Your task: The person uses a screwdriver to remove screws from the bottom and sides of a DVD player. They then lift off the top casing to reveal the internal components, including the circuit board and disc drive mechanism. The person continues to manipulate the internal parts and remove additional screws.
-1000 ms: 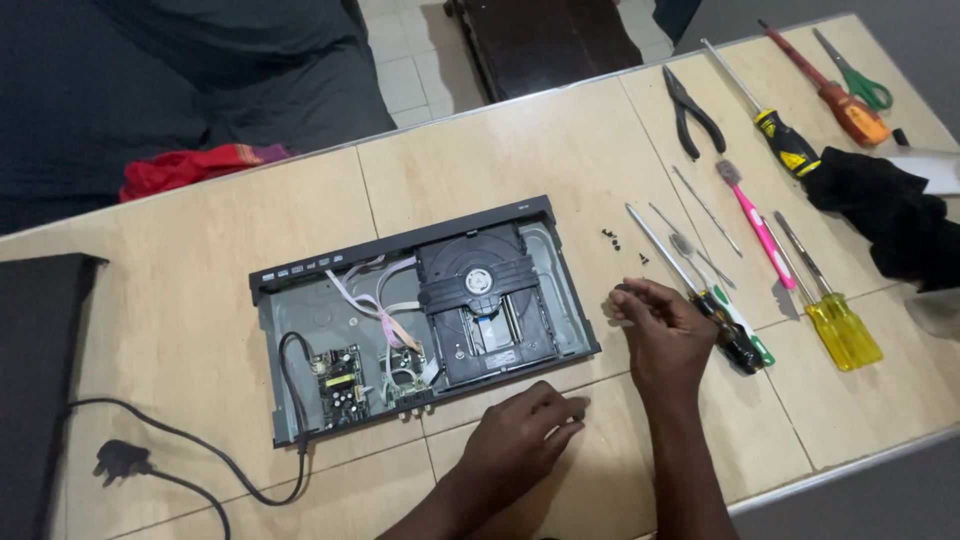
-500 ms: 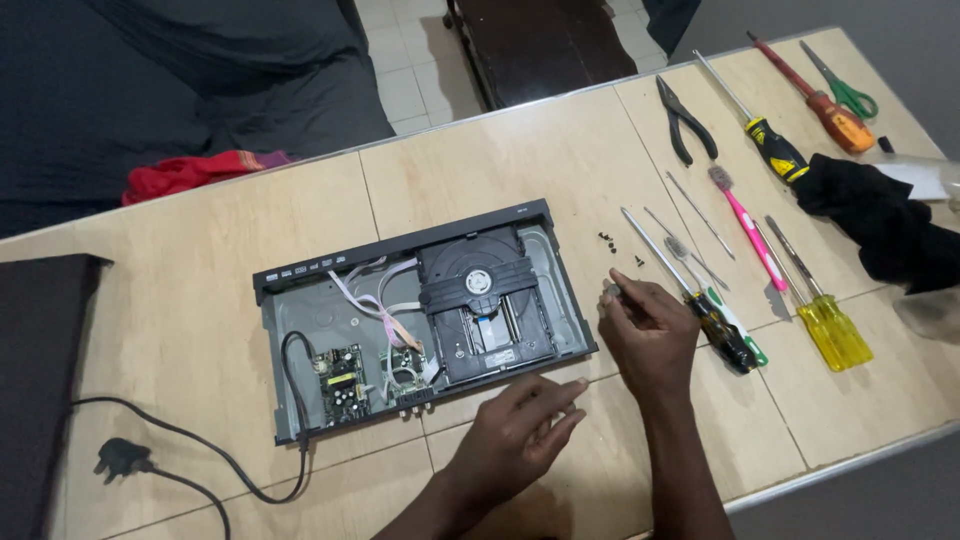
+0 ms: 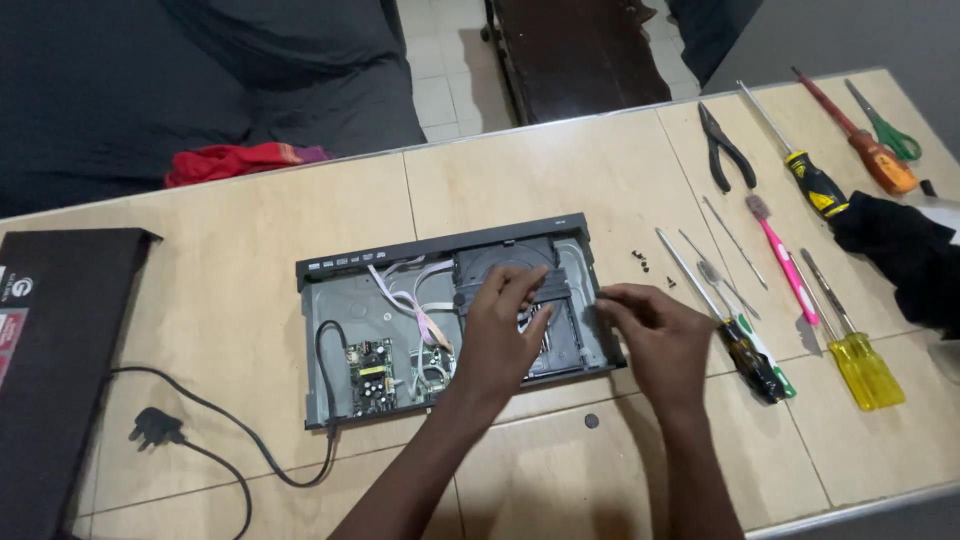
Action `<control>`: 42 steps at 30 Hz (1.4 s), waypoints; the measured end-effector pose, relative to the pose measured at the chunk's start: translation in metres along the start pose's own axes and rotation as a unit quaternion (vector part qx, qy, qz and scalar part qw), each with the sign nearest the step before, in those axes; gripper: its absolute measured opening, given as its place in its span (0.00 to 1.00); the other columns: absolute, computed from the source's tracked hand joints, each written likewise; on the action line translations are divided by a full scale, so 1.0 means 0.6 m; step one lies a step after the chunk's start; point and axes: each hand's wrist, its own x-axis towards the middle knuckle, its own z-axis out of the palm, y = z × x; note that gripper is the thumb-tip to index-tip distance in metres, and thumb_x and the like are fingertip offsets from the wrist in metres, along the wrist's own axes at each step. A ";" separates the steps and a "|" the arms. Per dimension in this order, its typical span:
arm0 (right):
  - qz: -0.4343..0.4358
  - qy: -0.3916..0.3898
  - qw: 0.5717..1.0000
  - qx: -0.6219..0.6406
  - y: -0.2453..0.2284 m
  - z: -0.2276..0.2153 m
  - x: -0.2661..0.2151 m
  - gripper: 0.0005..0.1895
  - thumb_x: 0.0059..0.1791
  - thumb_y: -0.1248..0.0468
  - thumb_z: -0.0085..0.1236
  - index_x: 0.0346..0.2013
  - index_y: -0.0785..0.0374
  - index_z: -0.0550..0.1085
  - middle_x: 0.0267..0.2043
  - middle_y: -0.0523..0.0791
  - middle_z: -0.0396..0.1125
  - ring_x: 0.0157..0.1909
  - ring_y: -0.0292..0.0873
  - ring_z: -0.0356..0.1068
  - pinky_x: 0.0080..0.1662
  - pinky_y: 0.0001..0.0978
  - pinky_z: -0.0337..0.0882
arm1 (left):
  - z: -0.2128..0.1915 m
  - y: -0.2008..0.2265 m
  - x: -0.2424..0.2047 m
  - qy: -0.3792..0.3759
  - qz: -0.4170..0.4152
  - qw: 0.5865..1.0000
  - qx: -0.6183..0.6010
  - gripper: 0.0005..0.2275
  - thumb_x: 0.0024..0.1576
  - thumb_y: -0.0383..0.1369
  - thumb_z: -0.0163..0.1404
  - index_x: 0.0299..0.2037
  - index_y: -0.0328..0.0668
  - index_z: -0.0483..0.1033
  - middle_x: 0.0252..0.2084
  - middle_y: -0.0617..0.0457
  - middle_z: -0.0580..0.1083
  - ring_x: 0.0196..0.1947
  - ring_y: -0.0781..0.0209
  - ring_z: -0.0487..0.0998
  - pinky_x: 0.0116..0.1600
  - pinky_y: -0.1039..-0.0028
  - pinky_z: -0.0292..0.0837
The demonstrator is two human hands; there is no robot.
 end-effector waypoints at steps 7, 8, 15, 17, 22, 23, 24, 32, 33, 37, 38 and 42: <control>-0.004 0.020 0.994 -0.105 -0.024 0.050 0.016 0.09 0.49 0.70 0.66 0.44 0.62 0.83 0.38 0.55 0.77 0.40 0.52 0.79 0.41 0.40 0.82 | 0.008 0.004 0.012 -0.027 -0.021 0.996 0.079 0.15 0.55 0.26 0.60 0.52 0.32 0.78 0.43 0.42 0.72 0.42 0.45 0.81 0.41 0.62 0.83; 0.010 0.021 0.994 -0.111 -0.020 0.055 0.017 0.09 0.49 0.68 0.67 0.44 0.61 0.84 0.39 0.54 0.78 0.40 0.50 0.79 0.42 0.39 0.81 | 0.009 0.004 0.013 -0.033 -0.021 0.996 0.086 0.14 0.56 0.27 0.60 0.52 0.33 0.78 0.44 0.42 0.71 0.43 0.44 0.80 0.42 0.60 0.82; 0.133 0.018 0.989 -0.066 -0.017 0.061 0.023 0.11 0.49 0.64 0.66 0.46 0.57 0.83 0.34 0.51 0.78 0.36 0.40 0.76 0.44 0.36 0.77 | 0.012 0.013 0.017 -0.052 -0.024 0.993 0.101 0.12 0.59 0.29 0.57 0.52 0.34 0.79 0.43 0.44 0.70 0.45 0.43 0.76 0.45 0.59 0.77; 0.125 0.013 0.990 -0.062 -0.023 0.061 0.020 0.10 0.49 0.65 0.65 0.45 0.58 0.83 0.34 0.51 0.78 0.36 0.41 0.77 0.44 0.36 0.77 | 0.015 0.016 0.017 -0.046 -0.012 0.993 0.110 0.12 0.58 0.28 0.57 0.51 0.35 0.79 0.43 0.44 0.70 0.44 0.42 0.76 0.45 0.58 0.77; 0.102 0.011 0.994 -0.036 -0.016 0.059 0.022 0.10 0.51 0.68 0.61 0.45 0.59 0.83 0.32 0.50 0.78 0.36 0.37 0.75 0.45 0.34 0.76 | 0.017 0.019 0.019 -0.038 0.005 0.991 0.128 0.11 0.56 0.26 0.58 0.48 0.35 0.81 0.42 0.43 0.70 0.43 0.41 0.76 0.45 0.58 0.75; 0.102 0.010 0.994 -0.029 -0.019 0.058 0.020 0.11 0.51 0.70 0.60 0.46 0.59 0.83 0.33 0.50 0.77 0.35 0.38 0.74 0.45 0.34 0.75 | 0.021 0.016 0.017 -0.031 0.004 0.992 0.120 0.11 0.56 0.26 0.58 0.48 0.35 0.82 0.41 0.44 0.70 0.42 0.42 0.76 0.45 0.58 0.75; 0.102 0.009 0.995 -0.021 -0.021 0.058 0.019 0.12 0.51 0.72 0.59 0.47 0.60 0.83 0.33 0.50 0.77 0.35 0.38 0.74 0.45 0.33 0.75 | 0.024 0.012 0.015 -0.025 0.003 0.993 0.112 0.11 0.56 0.26 0.58 0.48 0.36 0.82 0.41 0.44 0.70 0.42 0.42 0.75 0.45 0.58 0.75; 0.144 -0.013 0.988 0.048 -0.013 0.051 0.023 0.14 0.49 0.75 0.58 0.48 0.64 0.82 0.37 0.52 0.77 0.38 0.39 0.73 0.47 0.32 0.75 | 0.021 0.013 0.015 -0.006 -0.017 0.999 0.037 0.09 0.56 0.23 0.57 0.46 0.38 0.83 0.40 0.43 0.71 0.40 0.39 0.76 0.43 0.58 0.75; 0.152 -0.020 0.986 0.063 -0.011 0.049 0.024 0.14 0.49 0.75 0.58 0.48 0.66 0.81 0.38 0.53 0.76 0.40 0.40 0.73 0.48 0.32 0.75 | 0.019 0.019 0.017 -0.002 -0.021 1.000 0.021 0.09 0.57 0.23 0.56 0.46 0.37 0.83 0.40 0.42 0.71 0.40 0.38 0.76 0.42 0.57 0.76; 0.151 -0.057 0.985 0.060 0.005 0.035 0.032 0.16 0.50 0.74 0.59 0.52 0.64 0.80 0.44 0.55 0.77 0.44 0.43 0.76 0.50 0.35 0.75 | 0.022 0.027 0.018 0.003 -0.026 0.999 0.027 0.09 0.57 0.24 0.58 0.46 0.42 0.84 0.40 0.43 0.72 0.42 0.38 0.76 0.41 0.57 0.77; 0.153 -0.068 0.984 0.061 0.003 0.031 0.033 0.17 0.50 0.74 0.58 0.53 0.65 0.80 0.45 0.55 0.77 0.45 0.43 0.75 0.52 0.35 0.75 | 0.021 0.031 0.018 0.004 -0.028 0.999 0.030 0.08 0.57 0.25 0.58 0.46 0.42 0.84 0.40 0.44 0.73 0.42 0.39 0.77 0.42 0.58 0.77; 0.099 -0.130 0.987 -0.009 -0.021 0.015 0.033 0.19 0.50 0.71 0.57 0.57 0.64 0.78 0.54 0.56 0.75 0.59 0.52 0.73 0.60 0.47 0.71 | 0.017 0.038 0.021 0.001 -0.001 0.999 0.054 0.07 0.58 0.24 0.57 0.44 0.41 0.84 0.39 0.44 0.72 0.39 0.42 0.76 0.40 0.61 0.75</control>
